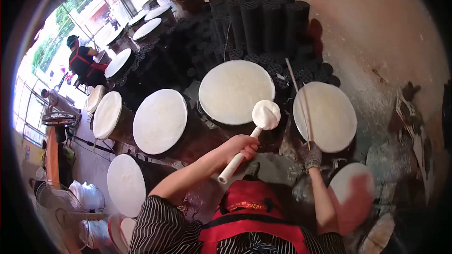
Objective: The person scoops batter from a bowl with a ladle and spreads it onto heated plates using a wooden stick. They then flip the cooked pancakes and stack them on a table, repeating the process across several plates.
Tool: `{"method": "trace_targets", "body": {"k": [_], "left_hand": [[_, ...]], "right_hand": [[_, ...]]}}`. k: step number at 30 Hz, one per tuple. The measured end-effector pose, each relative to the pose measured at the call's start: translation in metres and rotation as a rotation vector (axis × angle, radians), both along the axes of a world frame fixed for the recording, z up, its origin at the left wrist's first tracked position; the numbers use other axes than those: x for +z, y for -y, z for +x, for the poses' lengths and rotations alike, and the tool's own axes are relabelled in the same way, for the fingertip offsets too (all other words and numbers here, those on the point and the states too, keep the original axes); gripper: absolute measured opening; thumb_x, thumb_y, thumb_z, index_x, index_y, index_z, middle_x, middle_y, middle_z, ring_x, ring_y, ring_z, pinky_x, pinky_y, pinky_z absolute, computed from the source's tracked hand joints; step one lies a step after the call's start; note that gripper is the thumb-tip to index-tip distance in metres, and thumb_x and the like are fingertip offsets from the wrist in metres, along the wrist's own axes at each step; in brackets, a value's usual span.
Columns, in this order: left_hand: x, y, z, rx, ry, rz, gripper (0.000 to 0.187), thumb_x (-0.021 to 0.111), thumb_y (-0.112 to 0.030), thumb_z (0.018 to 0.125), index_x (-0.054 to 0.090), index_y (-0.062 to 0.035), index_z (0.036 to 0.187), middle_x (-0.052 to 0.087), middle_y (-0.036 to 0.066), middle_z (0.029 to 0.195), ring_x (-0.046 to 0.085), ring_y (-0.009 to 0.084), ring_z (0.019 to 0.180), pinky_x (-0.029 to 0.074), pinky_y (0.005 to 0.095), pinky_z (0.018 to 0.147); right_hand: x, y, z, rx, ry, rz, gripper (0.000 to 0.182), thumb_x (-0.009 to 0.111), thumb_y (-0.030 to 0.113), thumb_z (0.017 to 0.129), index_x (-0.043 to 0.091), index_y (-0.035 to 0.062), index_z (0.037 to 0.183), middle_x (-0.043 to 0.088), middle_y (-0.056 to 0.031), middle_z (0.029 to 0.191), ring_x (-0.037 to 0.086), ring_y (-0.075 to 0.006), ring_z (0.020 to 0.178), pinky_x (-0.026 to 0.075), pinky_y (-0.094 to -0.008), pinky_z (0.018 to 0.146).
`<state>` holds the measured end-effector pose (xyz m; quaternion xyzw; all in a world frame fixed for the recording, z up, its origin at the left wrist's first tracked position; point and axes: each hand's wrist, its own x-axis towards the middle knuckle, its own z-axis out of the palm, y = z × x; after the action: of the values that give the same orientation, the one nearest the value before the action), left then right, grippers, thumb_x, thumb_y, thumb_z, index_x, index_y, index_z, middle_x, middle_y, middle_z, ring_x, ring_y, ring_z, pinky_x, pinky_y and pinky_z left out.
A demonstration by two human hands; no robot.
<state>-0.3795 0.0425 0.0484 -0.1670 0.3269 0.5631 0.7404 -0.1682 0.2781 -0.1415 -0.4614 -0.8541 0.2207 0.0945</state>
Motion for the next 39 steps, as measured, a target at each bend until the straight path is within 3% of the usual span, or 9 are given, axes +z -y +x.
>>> {"method": "trace_targets", "body": {"k": [6,11,18,19,25,29,34,36,39], "left_hand": [[-0.001,-0.022,-0.037,-0.136,-1.171,-0.040,0.011,0.043,-0.017,0.091,0.035,-0.0103,0.090,0.036,-0.002,0.058,0.033,0.0034,0.042,0.025,0.0208,0.030],[-0.016,-0.070,-0.117,-0.090,-0.185,0.021,0.013,0.047,-0.006,0.086,0.036,-0.0069,0.091,0.038,0.001,0.065,0.031,0.0035,0.043,0.022,0.0159,0.031],[-0.001,-0.133,-0.141,-0.186,0.050,-0.065,0.009,0.043,-0.005,0.087,0.035,-0.0062,0.089,0.039,0.000,0.065,0.032,0.0025,0.045,0.025,0.0135,0.033],[0.000,-0.142,-0.141,-0.203,0.035,-0.065,0.008,0.043,-0.005,0.087,0.035,-0.0064,0.089,0.039,0.000,0.064,0.033,0.0027,0.045,0.026,0.0135,0.033],[0.012,-0.205,-0.119,-0.261,0.043,-0.115,0.006,0.042,-0.006,0.089,0.037,-0.0046,0.090,0.038,-0.001,0.060,0.033,0.0026,0.043,0.024,0.0128,0.031],[0.017,-0.247,-0.097,-0.331,0.197,0.034,0.006,0.043,-0.007,0.088,0.038,-0.0057,0.089,0.036,-0.003,0.059,0.033,0.0021,0.045,0.026,0.0125,0.034],[0.073,-0.286,0.015,-0.079,0.473,0.098,0.009,0.034,-0.006,0.090,0.040,0.0016,0.090,0.040,0.003,0.068,0.037,0.0054,0.048,0.033,0.0161,0.036],[0.083,-0.320,0.080,-0.109,0.520,0.146,0.018,0.033,-0.007,0.090,0.035,0.0054,0.103,0.040,0.006,0.073,0.040,0.0090,0.052,0.038,0.0193,0.041],[0.103,-0.332,0.139,-0.068,0.445,0.226,0.022,0.034,-0.012,0.092,0.033,0.0065,0.104,0.040,0.008,0.076,0.042,0.0126,0.056,0.040,0.0249,0.047]], "right_hand": [[0.065,-0.026,-0.103,0.013,0.020,0.144,0.051,0.063,0.035,0.073,0.052,0.0089,0.116,0.055,-0.0154,0.110,0.053,-0.0339,0.099,0.044,-0.0410,0.084],[0.058,-0.066,-0.136,0.090,0.183,0.204,0.023,0.060,0.026,0.072,0.061,0.0099,0.088,0.061,-0.0142,0.086,0.059,-0.0304,0.081,0.047,-0.0410,0.071],[0.053,-0.185,-0.103,-0.006,0.231,0.215,0.024,0.057,0.032,0.078,0.061,0.0085,0.077,0.061,-0.0101,0.073,0.059,-0.0297,0.065,0.047,-0.0388,0.061],[0.025,-0.231,-0.059,-0.075,-0.309,0.049,0.024,0.057,0.033,0.078,0.061,0.0092,0.082,0.061,-0.0074,0.074,0.059,-0.0281,0.065,0.047,-0.0380,0.061],[0.215,-0.281,0.150,-0.692,-0.213,0.447,0.033,0.060,0.037,0.080,0.063,0.0053,0.089,0.061,-0.0086,0.078,0.058,-0.0230,0.071,0.047,-0.0349,0.065],[0.301,-0.230,0.305,-0.894,-1.344,0.072,0.038,0.059,0.022,0.083,0.051,0.0015,0.115,0.057,-0.0106,0.106,0.054,-0.0196,0.094,0.044,-0.0318,0.083],[0.279,-0.139,0.683,-0.948,-0.955,0.204,0.060,0.049,0.055,0.081,0.051,0.0056,0.116,0.060,-0.0076,0.096,0.056,-0.0214,0.084,0.046,-0.0343,0.074],[0.236,-0.103,0.814,-1.470,-1.108,0.241,0.060,0.048,0.061,0.078,0.054,0.0099,0.110,0.061,-0.0027,0.089,0.058,-0.0234,0.073,0.048,-0.0357,0.061],[0.151,-0.074,0.867,-1.158,-1.454,0.064,0.037,0.048,0.049,0.083,0.054,0.0176,0.102,0.061,0.0010,0.083,0.058,-0.0188,0.067,0.048,-0.0348,0.052]]}}
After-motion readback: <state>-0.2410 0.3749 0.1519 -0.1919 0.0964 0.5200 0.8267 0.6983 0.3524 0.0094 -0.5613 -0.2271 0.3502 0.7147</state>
